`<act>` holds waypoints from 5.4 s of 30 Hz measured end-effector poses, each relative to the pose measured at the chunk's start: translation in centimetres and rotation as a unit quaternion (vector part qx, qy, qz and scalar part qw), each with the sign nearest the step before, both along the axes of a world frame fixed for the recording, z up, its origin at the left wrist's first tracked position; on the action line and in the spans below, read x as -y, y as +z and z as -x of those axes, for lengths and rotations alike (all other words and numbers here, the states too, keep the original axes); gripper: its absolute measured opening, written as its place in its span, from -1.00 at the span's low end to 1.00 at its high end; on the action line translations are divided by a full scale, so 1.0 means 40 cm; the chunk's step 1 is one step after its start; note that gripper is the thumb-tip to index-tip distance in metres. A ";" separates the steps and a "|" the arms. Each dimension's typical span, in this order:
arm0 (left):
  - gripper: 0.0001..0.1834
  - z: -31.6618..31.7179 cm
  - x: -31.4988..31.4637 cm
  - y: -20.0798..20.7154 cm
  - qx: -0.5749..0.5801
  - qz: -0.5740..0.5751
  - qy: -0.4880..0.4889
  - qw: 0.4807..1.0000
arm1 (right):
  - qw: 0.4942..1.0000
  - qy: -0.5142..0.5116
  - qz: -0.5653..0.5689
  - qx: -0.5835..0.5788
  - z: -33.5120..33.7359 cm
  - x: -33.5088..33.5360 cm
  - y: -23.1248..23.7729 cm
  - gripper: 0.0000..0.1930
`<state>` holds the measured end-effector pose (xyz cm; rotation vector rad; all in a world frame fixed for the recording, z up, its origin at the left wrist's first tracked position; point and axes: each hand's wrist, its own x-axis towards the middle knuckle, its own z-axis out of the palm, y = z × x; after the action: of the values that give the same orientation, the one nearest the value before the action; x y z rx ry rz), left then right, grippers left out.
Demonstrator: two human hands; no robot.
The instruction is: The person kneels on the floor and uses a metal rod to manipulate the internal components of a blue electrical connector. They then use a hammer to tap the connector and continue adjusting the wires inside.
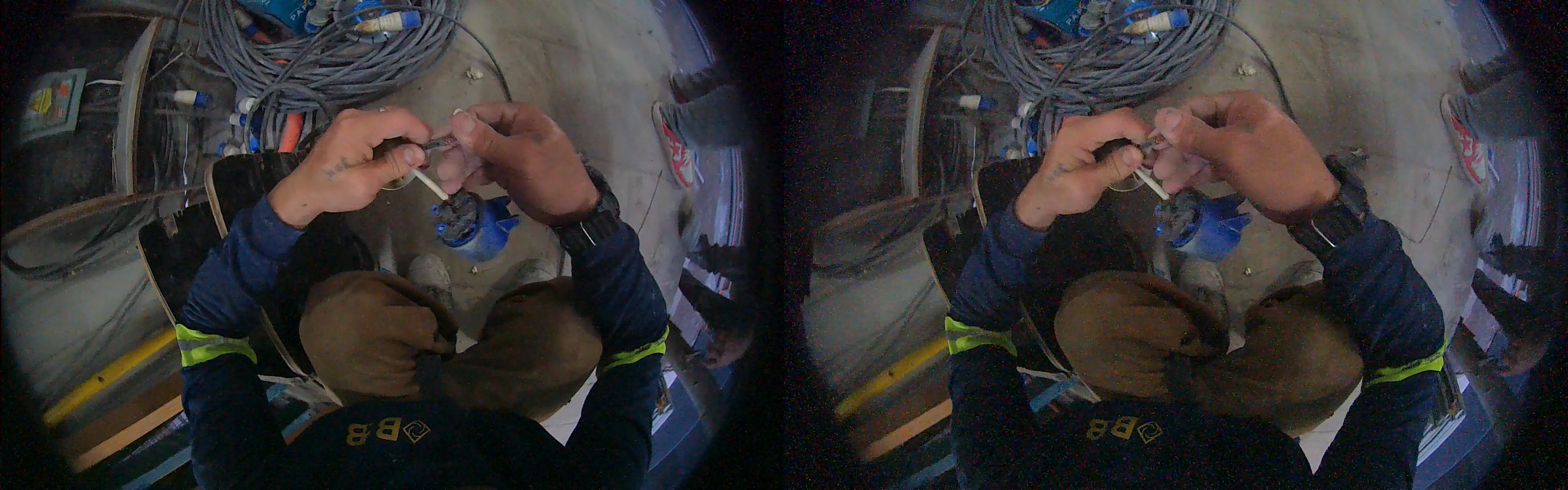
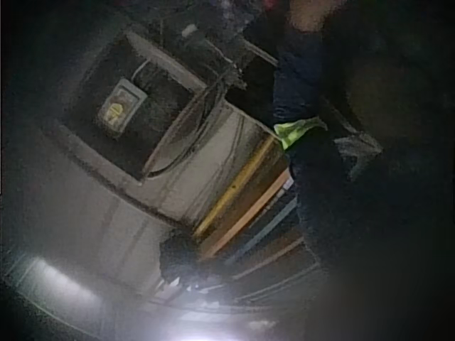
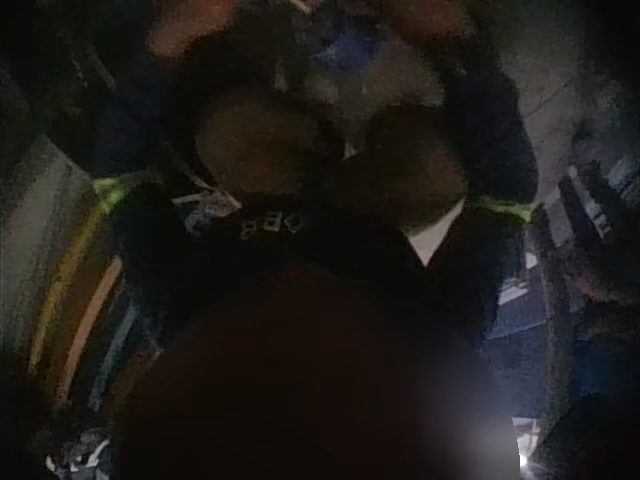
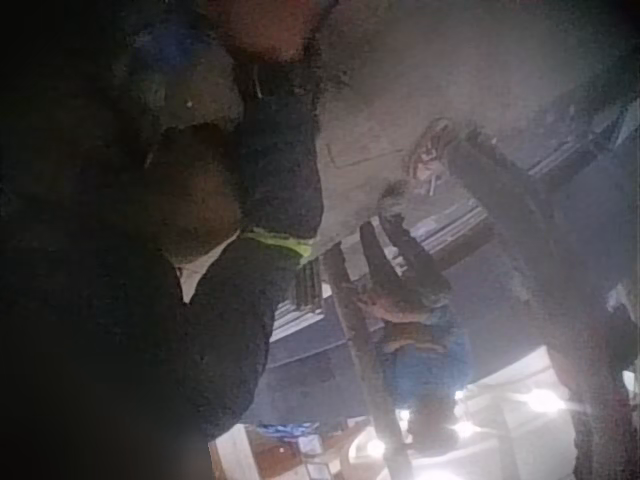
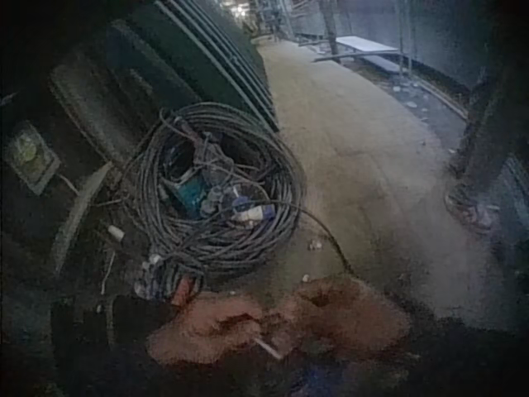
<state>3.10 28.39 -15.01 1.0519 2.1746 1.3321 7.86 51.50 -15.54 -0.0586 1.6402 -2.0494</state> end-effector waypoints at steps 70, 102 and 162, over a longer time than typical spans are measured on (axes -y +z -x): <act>-0.79 0.029 0.032 0.002 -0.003 -0.105 -0.047 0.993 | 0.792 -0.035 -0.319 -0.520 -0.041 0.022 0.052 -0.38; -0.85 -0.017 0.006 -0.028 -0.141 -0.088 -0.065 0.984 | 0.983 0.166 -0.059 -0.057 -0.002 -0.041 -0.015 -0.44; -0.82 0.039 0.041 0.045 -0.287 0.038 0.033 0.957 | 0.928 -0.325 0.091 0.157 -0.176 -0.498 -0.386 -0.71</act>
<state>1.53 26.77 -13.19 1.4877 2.6640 1.0425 14.91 71.42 -30.97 0.8095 1.3690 -2.5102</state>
